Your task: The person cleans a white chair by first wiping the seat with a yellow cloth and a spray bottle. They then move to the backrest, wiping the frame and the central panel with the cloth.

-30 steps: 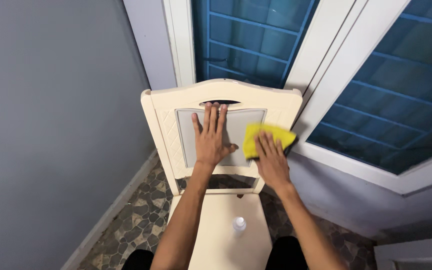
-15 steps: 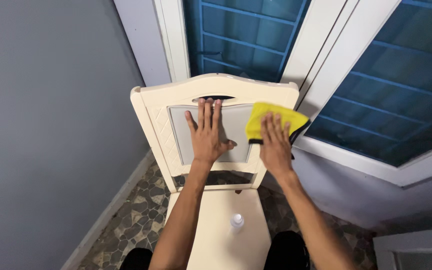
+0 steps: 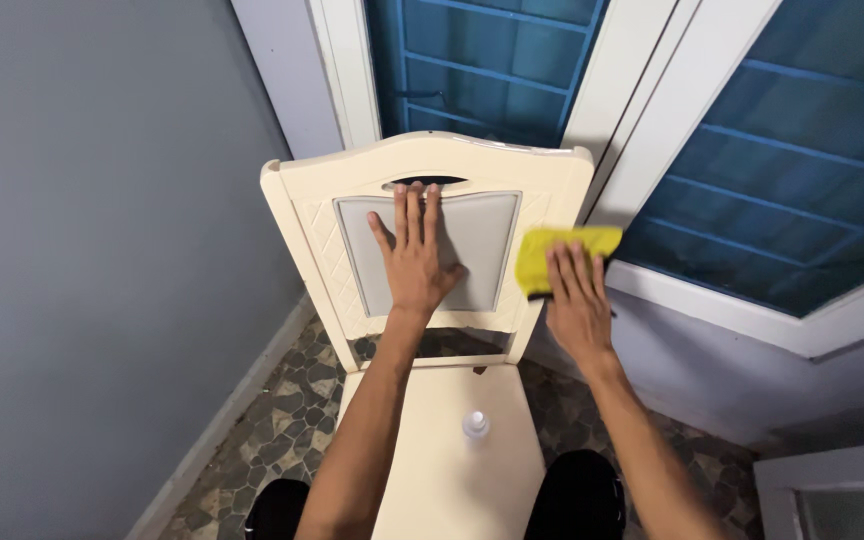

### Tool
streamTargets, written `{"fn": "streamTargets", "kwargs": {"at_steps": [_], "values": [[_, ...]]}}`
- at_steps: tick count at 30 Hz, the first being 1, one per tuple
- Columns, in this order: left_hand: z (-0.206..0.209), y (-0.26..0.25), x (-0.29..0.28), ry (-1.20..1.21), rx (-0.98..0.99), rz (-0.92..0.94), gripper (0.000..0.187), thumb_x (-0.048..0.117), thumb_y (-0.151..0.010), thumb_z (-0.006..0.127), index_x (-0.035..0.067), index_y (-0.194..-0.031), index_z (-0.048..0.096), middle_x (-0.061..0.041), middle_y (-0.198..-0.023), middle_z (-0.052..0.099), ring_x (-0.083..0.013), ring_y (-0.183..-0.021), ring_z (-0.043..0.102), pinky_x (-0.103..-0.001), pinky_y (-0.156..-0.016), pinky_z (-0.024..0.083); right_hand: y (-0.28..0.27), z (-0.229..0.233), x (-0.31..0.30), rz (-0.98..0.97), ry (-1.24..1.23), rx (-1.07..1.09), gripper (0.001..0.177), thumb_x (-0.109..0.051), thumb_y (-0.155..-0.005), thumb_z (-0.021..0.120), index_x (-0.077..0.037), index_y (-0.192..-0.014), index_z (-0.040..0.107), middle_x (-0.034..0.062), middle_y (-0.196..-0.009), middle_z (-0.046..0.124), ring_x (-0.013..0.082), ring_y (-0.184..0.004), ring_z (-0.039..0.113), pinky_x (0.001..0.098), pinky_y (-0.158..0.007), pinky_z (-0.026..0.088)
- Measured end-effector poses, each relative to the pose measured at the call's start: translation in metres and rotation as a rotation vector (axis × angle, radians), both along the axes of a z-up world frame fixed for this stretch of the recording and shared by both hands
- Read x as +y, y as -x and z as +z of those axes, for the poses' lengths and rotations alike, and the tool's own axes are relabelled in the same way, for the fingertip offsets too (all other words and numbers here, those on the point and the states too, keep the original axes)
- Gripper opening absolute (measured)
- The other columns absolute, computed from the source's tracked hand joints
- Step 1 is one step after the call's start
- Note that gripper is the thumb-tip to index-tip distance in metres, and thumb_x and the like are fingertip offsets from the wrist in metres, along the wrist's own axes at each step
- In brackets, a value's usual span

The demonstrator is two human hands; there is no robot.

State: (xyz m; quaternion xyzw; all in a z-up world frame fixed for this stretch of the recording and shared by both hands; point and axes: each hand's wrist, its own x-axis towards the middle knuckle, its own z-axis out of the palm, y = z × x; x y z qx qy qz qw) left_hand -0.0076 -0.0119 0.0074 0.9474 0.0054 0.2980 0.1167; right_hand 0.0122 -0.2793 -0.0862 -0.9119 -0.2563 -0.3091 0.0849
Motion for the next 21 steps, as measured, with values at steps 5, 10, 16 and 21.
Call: {"fn": "streamTargets", "kwargs": {"at_steps": [5, 10, 16, 21], "values": [[-0.001, 0.0, 0.002, -0.005, -0.004, -0.007, 0.144, 0.044, -0.048, 0.098, 0.017, -0.163, 0.016, -0.012, -0.169, 0.023, -0.0291, -0.159, 0.009, -0.068, -0.124, 0.0, -0.016, 0.025, 0.047, 0.091, -0.015, 0.041, 0.084, -0.002, -0.08, 0.066, -0.007, -0.158, 0.037, 0.0134, -0.167, 0.031, 0.0338, -0.156, 0.023, 0.0535, -0.127, 0.015], [-0.005, -0.002, 0.004, 0.011, -0.044, -0.037, 0.143, 0.045, -0.048, 0.098, 0.016, -0.163, 0.017, -0.013, -0.168, 0.023, -0.0298, -0.159, 0.01, -0.068, -0.124, 0.0, 0.012, -0.038, 0.025, 0.162, 0.08, 0.24, 0.082, 0.003, -0.083, 0.061, -0.011, -0.159, 0.036, 0.0062, -0.168, 0.032, 0.0252, -0.157, 0.025, 0.0486, -0.129, 0.018], [-0.006, -0.003, 0.003, 0.032, -0.043, -0.034, 0.144, 0.045, -0.046, 0.098, 0.015, -0.163, 0.018, -0.012, -0.169, 0.024, -0.0301, -0.159, 0.01, -0.069, -0.124, -0.002, 0.008, -0.035, -0.012, 0.041, 0.021, 0.152, 0.083, 0.004, -0.08, 0.06, -0.002, -0.157, 0.032, 0.018, -0.164, 0.031, 0.0332, -0.154, 0.023, 0.0549, -0.127, 0.014], [-0.004, -0.001, 0.002, 0.028, -0.047, -0.032, 0.143, 0.044, -0.047, 0.097, 0.015, -0.163, 0.018, -0.013, -0.169, 0.024, -0.0306, -0.159, 0.01, -0.069, -0.124, -0.001, -0.031, 0.063, 0.019, 0.132, -0.165, -0.086, 0.078, 0.007, -0.089, 0.06, 0.0, -0.161, 0.031, 0.0189, -0.168, 0.028, 0.0372, -0.158, 0.02, 0.0571, -0.129, 0.013]]}}
